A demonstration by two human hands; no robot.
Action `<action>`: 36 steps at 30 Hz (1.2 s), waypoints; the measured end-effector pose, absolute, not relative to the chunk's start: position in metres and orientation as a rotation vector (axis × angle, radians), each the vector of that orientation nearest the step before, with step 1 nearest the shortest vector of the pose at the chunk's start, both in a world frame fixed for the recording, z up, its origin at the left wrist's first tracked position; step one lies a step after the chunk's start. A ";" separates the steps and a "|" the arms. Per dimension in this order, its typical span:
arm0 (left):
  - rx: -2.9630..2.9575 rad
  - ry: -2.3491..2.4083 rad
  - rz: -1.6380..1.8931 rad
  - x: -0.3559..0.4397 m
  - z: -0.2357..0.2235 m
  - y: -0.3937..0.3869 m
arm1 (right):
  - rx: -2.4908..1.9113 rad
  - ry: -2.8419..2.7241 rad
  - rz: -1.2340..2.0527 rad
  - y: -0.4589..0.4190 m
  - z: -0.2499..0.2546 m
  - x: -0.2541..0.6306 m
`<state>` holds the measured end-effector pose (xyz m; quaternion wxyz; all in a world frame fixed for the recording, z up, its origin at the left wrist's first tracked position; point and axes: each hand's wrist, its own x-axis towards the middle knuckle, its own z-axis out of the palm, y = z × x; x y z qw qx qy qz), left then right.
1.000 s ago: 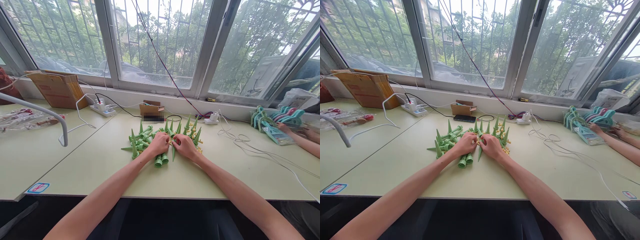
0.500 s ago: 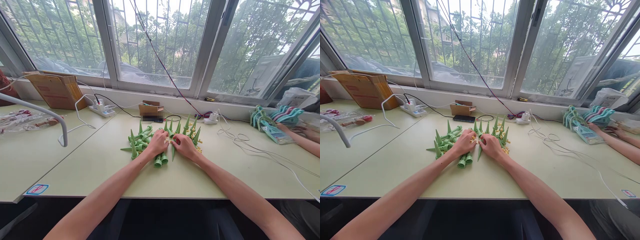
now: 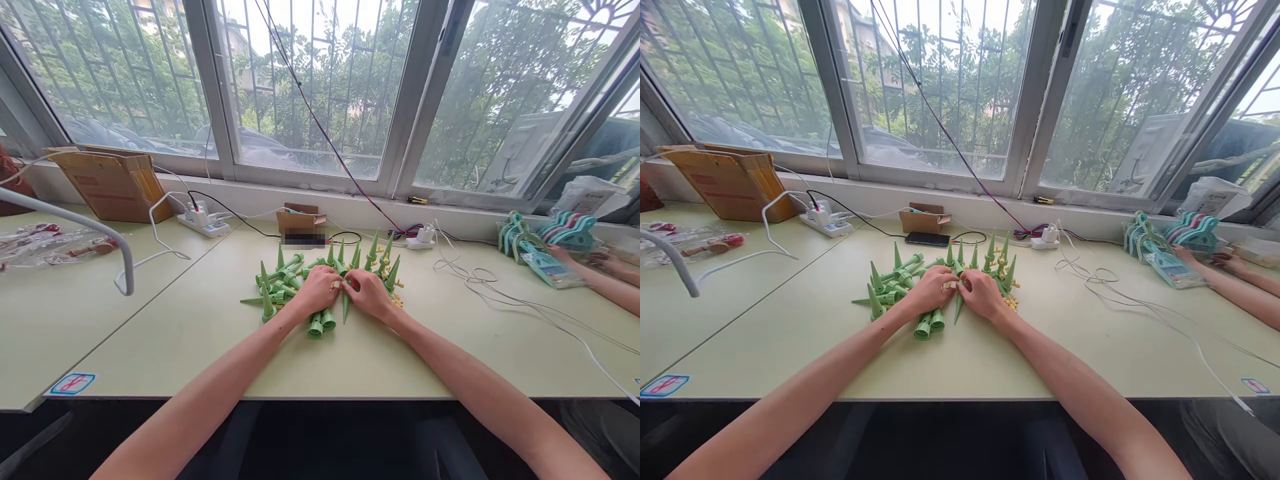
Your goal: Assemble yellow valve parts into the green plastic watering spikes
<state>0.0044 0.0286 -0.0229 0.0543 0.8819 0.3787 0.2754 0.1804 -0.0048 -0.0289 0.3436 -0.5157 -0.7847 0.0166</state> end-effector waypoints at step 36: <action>2.657 1.000 1.051 -0.001 -0.009 0.023 | -1.284 -1.447 -0.307 -0.014 0.043 0.243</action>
